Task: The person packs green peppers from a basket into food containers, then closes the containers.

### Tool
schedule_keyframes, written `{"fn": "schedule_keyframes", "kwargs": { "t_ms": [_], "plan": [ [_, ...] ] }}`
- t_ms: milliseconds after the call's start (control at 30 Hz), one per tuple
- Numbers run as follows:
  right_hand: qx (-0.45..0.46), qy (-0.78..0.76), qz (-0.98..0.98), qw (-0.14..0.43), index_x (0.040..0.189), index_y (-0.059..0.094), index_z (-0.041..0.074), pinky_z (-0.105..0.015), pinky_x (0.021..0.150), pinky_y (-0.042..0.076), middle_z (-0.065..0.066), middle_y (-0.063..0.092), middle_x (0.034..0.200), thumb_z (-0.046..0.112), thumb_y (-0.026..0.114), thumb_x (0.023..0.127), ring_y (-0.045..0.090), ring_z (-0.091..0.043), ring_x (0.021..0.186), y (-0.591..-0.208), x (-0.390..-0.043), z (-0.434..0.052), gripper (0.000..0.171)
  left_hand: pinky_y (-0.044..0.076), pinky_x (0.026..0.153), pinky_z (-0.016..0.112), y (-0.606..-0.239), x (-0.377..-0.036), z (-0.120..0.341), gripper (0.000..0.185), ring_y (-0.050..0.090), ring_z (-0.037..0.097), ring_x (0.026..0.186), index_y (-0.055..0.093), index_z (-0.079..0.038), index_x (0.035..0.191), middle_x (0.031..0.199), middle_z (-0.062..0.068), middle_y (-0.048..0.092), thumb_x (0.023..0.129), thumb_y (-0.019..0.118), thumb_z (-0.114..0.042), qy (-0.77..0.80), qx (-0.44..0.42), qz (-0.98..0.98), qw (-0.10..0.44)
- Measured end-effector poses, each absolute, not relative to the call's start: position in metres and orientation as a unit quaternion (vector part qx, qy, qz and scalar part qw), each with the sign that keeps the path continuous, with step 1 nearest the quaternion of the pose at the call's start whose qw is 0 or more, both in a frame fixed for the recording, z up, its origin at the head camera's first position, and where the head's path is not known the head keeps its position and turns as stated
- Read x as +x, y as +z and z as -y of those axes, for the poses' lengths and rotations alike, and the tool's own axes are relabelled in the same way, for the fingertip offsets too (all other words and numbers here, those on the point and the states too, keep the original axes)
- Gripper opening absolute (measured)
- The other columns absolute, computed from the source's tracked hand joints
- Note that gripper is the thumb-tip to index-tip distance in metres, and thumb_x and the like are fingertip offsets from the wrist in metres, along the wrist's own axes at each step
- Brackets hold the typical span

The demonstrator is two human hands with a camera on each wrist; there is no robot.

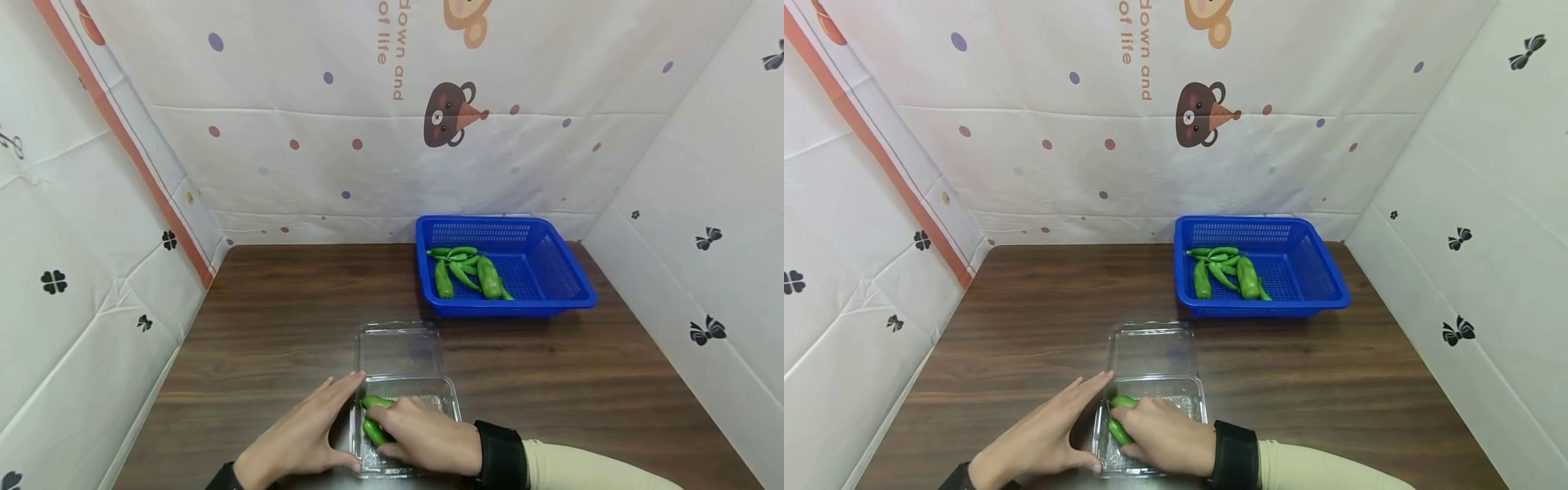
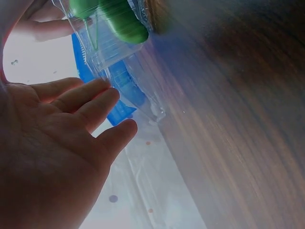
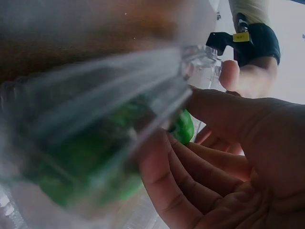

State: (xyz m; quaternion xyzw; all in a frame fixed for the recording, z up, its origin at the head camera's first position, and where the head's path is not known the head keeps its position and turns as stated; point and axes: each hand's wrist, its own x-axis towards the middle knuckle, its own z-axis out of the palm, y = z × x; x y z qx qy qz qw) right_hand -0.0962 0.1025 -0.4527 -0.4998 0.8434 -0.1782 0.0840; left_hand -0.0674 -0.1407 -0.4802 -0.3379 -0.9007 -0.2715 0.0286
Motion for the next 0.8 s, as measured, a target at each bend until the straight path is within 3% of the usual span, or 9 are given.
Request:
{"fn": "schedule_keyframes", "kwargs": {
  "t_ms": [200, 800],
  "plan": [
    [-0.5, -0.17, -0.846, 0.069, 0.095, 0.062, 0.017, -0.01, 0.046, 0.032, 0.017, 0.041, 0.067, 0.02, 0.081, 0.09, 0.038, 0.007, 0.055, -0.4557, -0.0954, -0.1038, 0.02, 0.034, 0.117, 0.056, -0.4809, -0.0676, 0.1402, 0.123, 0.042, 0.03, 0.146, 0.037, 0.002, 0.156, 0.162, 0.009, 0.04, 0.067, 0.083, -0.069, -0.271, -0.339, 0.9, 0.031],
    [-0.502, -0.163, -0.845, 0.094, 0.102, 0.07, 0.015, -0.009, 0.049, 0.035, 0.018, 0.049, 0.071, 0.021, 0.079, 0.093, 0.043, 0.009, 0.058, -0.452, -0.0952, -0.1049, 0.014, 0.036, 0.115, 0.058, -0.4824, -0.0673, 0.1401, 0.122, 0.043, 0.03, 0.145, 0.037, 0.002, 0.156, 0.161, 0.01, 0.041, 0.067, 0.086, -0.065, -0.263, -0.347, 0.899, 0.048]
  ]
}}
